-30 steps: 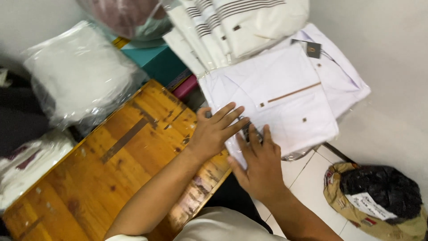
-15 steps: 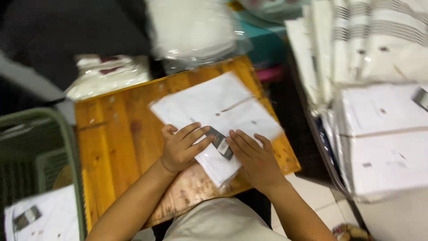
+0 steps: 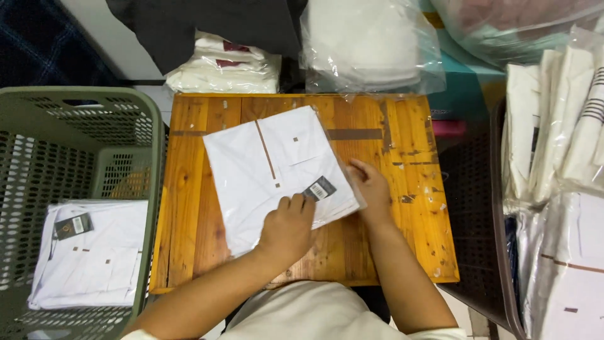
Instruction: Folding white shirts and placing them into clear plastic bags for final packaging.
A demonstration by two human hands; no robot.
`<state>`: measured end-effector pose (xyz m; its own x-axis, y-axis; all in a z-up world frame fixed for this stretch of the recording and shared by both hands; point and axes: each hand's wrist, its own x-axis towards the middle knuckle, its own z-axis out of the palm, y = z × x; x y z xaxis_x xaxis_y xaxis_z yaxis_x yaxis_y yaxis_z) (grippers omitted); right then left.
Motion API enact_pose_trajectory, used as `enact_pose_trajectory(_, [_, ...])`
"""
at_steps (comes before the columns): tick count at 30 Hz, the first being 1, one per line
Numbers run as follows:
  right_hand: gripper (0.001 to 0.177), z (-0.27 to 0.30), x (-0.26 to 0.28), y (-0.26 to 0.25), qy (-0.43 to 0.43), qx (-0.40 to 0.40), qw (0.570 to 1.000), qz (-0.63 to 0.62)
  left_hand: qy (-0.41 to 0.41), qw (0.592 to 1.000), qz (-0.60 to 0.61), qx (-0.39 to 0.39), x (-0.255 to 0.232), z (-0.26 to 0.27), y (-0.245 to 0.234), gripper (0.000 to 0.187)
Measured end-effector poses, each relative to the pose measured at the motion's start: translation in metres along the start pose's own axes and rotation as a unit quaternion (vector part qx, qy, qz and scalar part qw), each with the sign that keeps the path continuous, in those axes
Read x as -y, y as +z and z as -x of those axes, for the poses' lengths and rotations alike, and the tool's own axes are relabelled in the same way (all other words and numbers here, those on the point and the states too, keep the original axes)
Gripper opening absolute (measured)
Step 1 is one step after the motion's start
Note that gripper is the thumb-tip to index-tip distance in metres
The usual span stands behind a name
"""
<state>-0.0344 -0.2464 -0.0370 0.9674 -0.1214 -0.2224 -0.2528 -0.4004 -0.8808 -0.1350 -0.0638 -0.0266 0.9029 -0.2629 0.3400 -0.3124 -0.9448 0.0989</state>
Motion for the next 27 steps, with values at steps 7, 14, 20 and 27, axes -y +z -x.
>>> enact_pose_trajectory(7, [0.066, 0.021, -0.007, 0.005, 0.262, 0.099, 0.827, -0.488, -0.113, 0.971, 0.142, 0.159, -0.016, -0.068, -0.008, 0.064])
enact_pose_trajectory(14, [0.045, 0.017, -0.033, 0.015, 0.253, 0.114, 0.798, -0.535, -0.092, 0.912, 0.316, 0.246, 0.044, -0.092, 0.007, 0.061])
enact_pose_trajectory(20, [0.032, 0.011, -0.056, 0.050, 0.257, 0.086, 0.808, -0.523, -0.019, 0.912, 0.389, 0.129, 0.082, -0.074, 0.005, 0.044])
enact_pose_trajectory(27, [0.036, 0.028, -0.030, 0.061, 0.230, 0.103, 0.820, -0.515, -0.090, 0.912, 0.378, 0.134, 0.088, -0.068, 0.021, 0.066])
